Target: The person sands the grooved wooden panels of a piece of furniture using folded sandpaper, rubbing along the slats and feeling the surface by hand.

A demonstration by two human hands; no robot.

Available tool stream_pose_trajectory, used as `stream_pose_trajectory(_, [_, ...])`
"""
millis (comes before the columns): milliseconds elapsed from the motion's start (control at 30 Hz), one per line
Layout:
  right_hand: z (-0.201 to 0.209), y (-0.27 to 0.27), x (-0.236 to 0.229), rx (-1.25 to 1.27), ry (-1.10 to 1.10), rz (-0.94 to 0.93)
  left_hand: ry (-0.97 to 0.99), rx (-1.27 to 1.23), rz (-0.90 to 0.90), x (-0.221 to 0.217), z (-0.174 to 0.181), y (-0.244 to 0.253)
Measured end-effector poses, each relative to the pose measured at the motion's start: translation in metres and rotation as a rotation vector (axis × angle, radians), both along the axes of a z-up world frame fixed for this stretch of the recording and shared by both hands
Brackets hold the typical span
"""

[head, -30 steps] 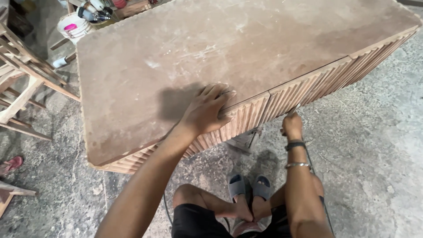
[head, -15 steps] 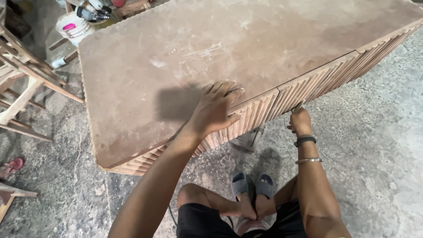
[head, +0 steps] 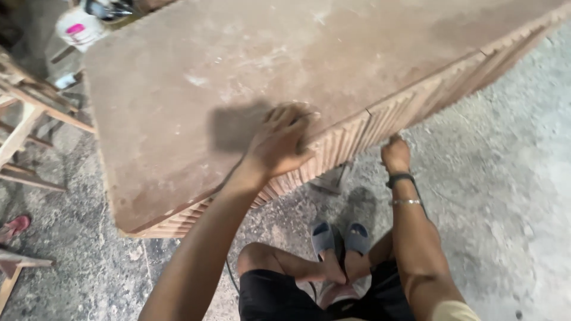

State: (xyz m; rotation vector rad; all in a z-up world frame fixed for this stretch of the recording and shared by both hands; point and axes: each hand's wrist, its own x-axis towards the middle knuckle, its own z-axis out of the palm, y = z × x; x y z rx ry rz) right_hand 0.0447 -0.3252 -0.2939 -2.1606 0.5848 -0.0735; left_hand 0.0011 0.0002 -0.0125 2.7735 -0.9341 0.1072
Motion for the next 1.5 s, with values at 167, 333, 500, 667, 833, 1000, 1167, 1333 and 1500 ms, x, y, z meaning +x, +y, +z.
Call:
stream_pose_trajectory(167, [-0.033,-0.013,0.005,-0.189,-0.056,0.031,-0.016,-0.005,-0.007,0.001,0.007,0.001])
stream_pose_trajectory(333, [-0.039,-0.009,0.005,-0.3,-0.059,0.023,-0.077,-0.096,-0.03,-0.006,0.014,0.001])
stream_pose_trajectory(500, [-0.013,-0.005,-0.003,-0.282,-0.074,-0.024,-0.099,-0.13,-0.021,-0.009,0.017,-0.001])
stream_pose_trajectory(667, [-0.027,-0.011,0.0,-0.313,-0.083,0.0,-0.065,0.045,0.031,-0.001,0.017,-0.007])
stream_pose_trajectory(833, [-0.044,-0.044,-0.028,-0.216,-0.116,0.093,-0.126,-0.142,-0.016,-0.01,0.012,-0.001])
stream_pose_trajectory(1000, [-0.04,-0.05,-0.069,0.764,-0.349,0.051,-0.102,-0.103,0.025,-0.013,0.01,-0.005])
stream_pose_trajectory(1167, [-0.011,-0.055,-0.122,1.35,-0.372,0.031,-0.181,-0.054,0.073,-0.019,0.005,-0.006])
stream_pose_trajectory(1333, [0.029,-0.057,-0.172,1.555,-0.436,0.155,-0.253,-0.025,0.034,-0.018,0.0,-0.001])
stream_pose_trajectory(1500, [0.062,-0.054,-0.201,1.615,-0.48,0.169,-0.274,-0.055,0.042,-0.021,-0.002,0.001])
